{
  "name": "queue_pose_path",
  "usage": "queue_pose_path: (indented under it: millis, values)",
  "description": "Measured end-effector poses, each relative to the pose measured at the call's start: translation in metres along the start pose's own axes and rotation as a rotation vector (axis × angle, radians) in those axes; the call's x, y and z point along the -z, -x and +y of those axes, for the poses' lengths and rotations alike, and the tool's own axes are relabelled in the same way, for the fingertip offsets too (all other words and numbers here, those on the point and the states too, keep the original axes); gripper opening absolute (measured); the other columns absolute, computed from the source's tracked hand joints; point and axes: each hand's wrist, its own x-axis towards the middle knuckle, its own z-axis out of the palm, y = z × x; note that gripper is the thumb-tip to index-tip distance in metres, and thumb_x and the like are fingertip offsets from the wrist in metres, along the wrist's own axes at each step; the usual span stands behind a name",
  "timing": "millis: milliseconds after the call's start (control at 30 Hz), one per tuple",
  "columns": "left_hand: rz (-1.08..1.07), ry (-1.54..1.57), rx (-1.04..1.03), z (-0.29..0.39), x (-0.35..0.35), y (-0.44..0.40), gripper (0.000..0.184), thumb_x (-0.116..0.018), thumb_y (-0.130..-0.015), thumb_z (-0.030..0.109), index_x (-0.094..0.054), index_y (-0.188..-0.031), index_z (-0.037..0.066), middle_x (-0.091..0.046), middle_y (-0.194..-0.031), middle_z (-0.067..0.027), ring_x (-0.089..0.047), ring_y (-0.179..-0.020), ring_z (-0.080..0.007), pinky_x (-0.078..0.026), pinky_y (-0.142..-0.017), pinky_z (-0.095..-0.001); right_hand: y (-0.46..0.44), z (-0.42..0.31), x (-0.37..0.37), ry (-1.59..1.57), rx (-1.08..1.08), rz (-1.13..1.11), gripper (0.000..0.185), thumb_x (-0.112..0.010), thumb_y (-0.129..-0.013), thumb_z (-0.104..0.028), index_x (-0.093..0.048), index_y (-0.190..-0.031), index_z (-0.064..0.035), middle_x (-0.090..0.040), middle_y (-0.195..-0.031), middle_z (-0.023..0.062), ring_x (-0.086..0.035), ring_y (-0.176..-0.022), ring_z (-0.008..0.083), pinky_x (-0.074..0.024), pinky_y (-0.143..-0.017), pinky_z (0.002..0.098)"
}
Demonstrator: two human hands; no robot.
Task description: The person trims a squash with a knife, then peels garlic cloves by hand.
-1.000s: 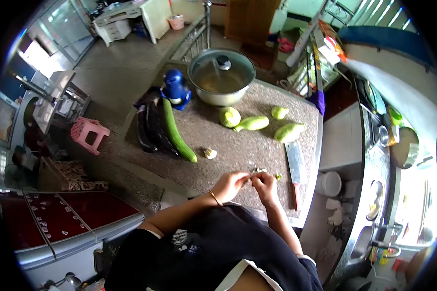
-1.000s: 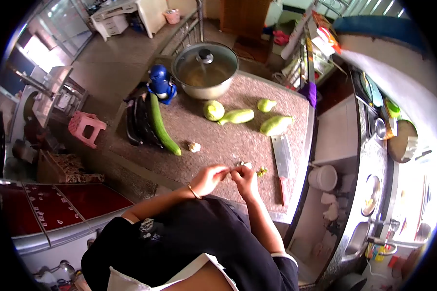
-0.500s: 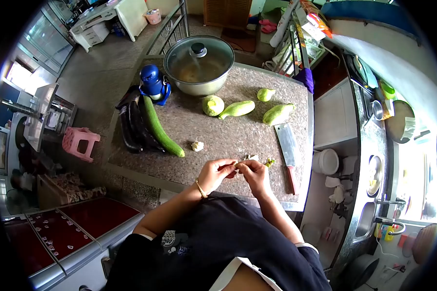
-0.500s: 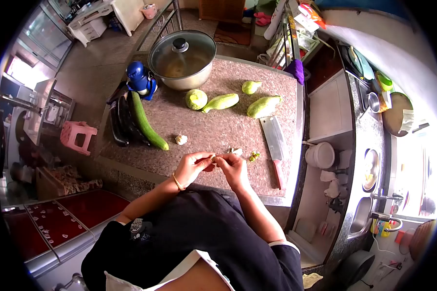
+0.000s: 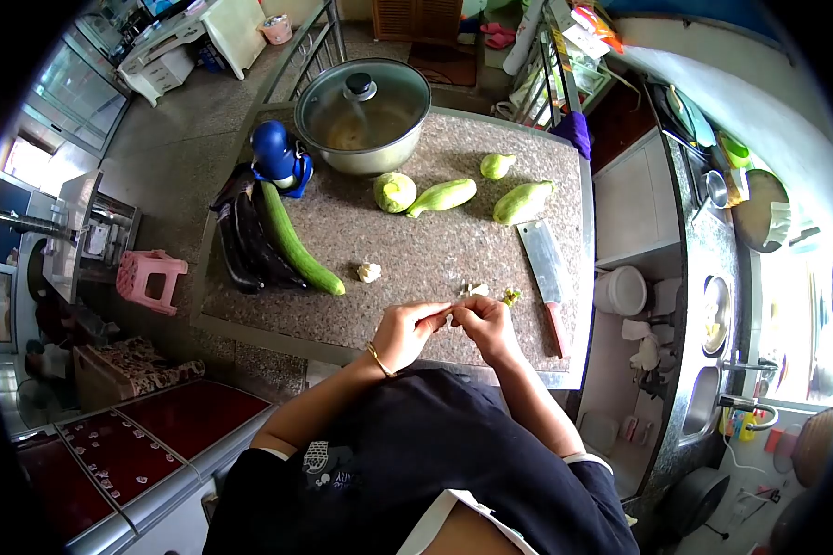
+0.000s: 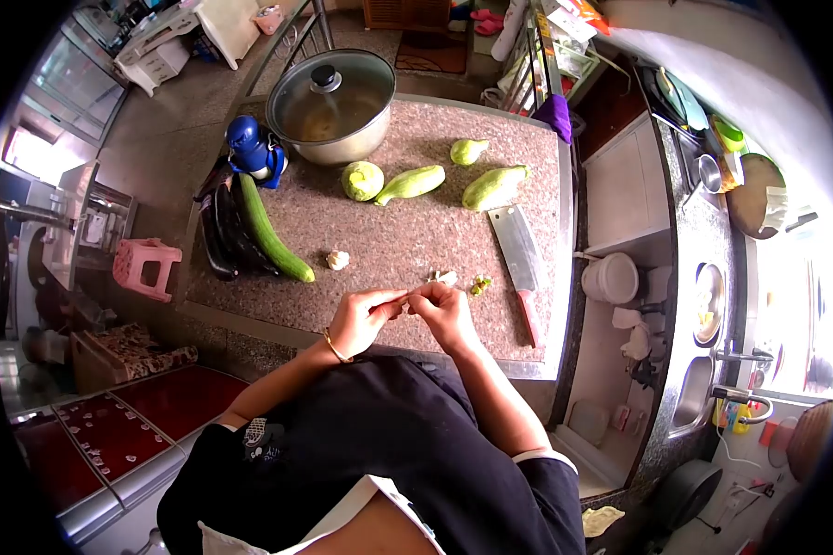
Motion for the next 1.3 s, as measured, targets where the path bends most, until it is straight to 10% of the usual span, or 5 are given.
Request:
queue_pose_path:
  millis: [633,800,1033,1300]
  values:
    - [0.081,0.01,0.047,-0.001,-0.01,0.001,0.017,-0.06,-0.081,-0.002,-0.061,-0.098,-0.003,-0.065,-0.082,-0.009,-0.06,-0.073,-0.0099,-0.049,-0.064,-0.0236,0.012,-0.01,-0.005,0.244,0.192,0.13,0.009,-0.062,-0.08,-0.004,-0.063,-0.087,0.0011,-0.059,-0.066,-0.0011,-0.048,-0.058,0.0015,-0.038,-0.05,0.0177]
    - [0.117,-0.067,-0.093,0.0,-0.01,0.002,0.017,-0.06,-0.077,-0.004,-0.061,-0.094,0.0,-0.064,-0.079,-0.0153,-0.064,-0.068,-0.0257,-0.049,-0.059,-0.0303,0.008,-0.008,-0.002,0.403,0.354,0.122,0.009,-0.063,-0.076,-0.003,-0.063,-0.085,-0.0007,-0.059,-0.062,0.0012,-0.05,-0.056,0.0031,-0.0388,-0.049,0.0189]
    - [0.118,-0.011,-0.011,-0.01,-0.014,0.003,0.015,-0.059,-0.082,0.0,-0.061,-0.097,-0.002,-0.065,-0.081,-0.0107,-0.062,-0.072,-0.0128,-0.049,-0.063,-0.0239,-0.002,0.005,-0.004,0.565,0.409,0.234,0.01,-0.064,-0.071,-0.009,-0.061,-0.078,-0.0028,-0.058,-0.06,0.008,-0.055,-0.053,0.0161,-0.0445,-0.052,0.0275]
    - [0.095,0.967,0.54,-0.022,-0.009,-0.002,0.02,-0.054,-0.089,0.014,-0.058,-0.105,0.002,-0.062,-0.09,-0.0049,-0.059,-0.08,-0.0115,-0.051,-0.073,-0.0262,-0.006,0.026,0.01,0.631,0.097,0.367,0.016,-0.065,-0.072,-0.02,-0.062,-0.078,-0.0058,-0.061,-0.063,0.0098,-0.061,-0.059,0.0236,-0.0466,-0.057,0.0334]
